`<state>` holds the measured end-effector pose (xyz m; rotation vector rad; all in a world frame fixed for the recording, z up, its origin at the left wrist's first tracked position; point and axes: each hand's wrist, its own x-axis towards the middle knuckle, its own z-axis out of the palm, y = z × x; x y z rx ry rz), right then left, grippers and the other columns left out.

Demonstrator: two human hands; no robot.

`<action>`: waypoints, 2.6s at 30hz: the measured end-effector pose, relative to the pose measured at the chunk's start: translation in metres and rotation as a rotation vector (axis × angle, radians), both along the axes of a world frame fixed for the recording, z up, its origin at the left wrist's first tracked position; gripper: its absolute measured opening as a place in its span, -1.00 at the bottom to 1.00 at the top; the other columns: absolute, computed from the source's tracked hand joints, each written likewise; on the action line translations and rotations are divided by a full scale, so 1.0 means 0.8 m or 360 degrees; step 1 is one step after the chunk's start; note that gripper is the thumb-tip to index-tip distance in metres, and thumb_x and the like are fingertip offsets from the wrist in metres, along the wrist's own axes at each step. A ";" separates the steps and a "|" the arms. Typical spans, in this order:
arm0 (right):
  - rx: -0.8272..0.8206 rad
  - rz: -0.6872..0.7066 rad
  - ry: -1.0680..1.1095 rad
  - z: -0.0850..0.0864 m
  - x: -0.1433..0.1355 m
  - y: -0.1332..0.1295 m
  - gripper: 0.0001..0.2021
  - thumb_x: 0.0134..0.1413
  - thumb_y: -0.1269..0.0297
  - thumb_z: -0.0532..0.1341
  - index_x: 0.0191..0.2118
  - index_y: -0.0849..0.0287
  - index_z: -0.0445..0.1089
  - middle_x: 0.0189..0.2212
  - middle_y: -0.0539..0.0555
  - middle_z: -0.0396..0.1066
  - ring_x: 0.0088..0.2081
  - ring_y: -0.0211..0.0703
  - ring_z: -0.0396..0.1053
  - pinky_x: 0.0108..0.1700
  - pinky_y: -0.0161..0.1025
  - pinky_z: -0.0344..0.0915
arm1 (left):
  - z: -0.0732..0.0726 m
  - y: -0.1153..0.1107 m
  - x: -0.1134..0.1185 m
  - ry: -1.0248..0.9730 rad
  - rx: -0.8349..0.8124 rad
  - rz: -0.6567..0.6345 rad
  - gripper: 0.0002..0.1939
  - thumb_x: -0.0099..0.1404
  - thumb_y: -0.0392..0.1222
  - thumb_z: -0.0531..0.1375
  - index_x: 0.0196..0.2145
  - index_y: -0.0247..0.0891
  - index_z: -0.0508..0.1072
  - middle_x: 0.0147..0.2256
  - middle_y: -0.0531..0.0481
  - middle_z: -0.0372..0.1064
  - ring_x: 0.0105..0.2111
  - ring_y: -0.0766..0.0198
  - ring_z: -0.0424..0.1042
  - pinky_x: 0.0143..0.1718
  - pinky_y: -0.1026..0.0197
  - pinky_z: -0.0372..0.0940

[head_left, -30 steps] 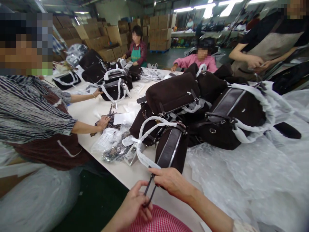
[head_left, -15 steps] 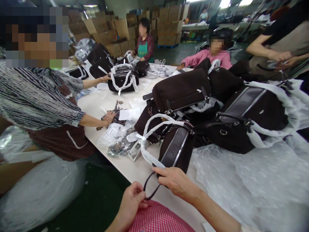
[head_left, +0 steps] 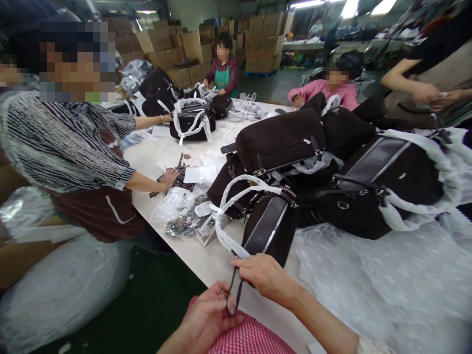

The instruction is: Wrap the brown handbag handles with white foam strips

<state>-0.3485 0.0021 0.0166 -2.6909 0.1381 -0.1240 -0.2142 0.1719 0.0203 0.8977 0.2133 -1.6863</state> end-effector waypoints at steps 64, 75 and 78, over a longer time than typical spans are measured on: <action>0.0096 -0.0731 0.0239 -0.007 -0.005 0.031 -0.86 0.13 0.52 0.14 -0.29 0.13 0.35 -0.39 -0.05 0.55 -0.32 -0.24 0.48 -0.34 -0.17 0.02 | -0.001 -0.070 0.097 -0.2786 -0.1603 -0.1935 -0.80 0.18 -0.47 0.04 -0.32 -0.25 0.37 -0.31 -0.08 0.41 -0.24 0.13 0.38 -0.09 0.07 0.25; 0.0073 -0.0753 0.0224 -0.008 -0.006 0.029 -0.84 0.17 0.49 0.15 -0.18 0.12 0.37 -0.35 -0.04 0.57 -0.30 -0.22 0.50 -0.33 -0.19 0.05 | -0.013 -0.085 0.082 -0.2874 -0.1517 -0.0843 -0.70 0.31 -0.52 -0.08 -0.28 -0.26 0.38 -0.17 -0.13 0.37 -0.12 0.25 0.40 -0.07 0.25 0.31; 0.0071 -0.0773 0.0229 -0.008 -0.007 0.030 -0.84 0.18 0.49 0.14 -0.18 0.13 0.38 -0.35 -0.02 0.57 -0.30 -0.23 0.50 -0.33 -0.19 0.07 | -0.014 -0.083 0.079 -0.2864 -0.1413 -0.0718 -0.72 0.31 -0.51 -0.03 -0.37 -0.26 0.39 -0.17 -0.11 0.33 -0.13 0.26 0.39 -0.09 0.25 0.31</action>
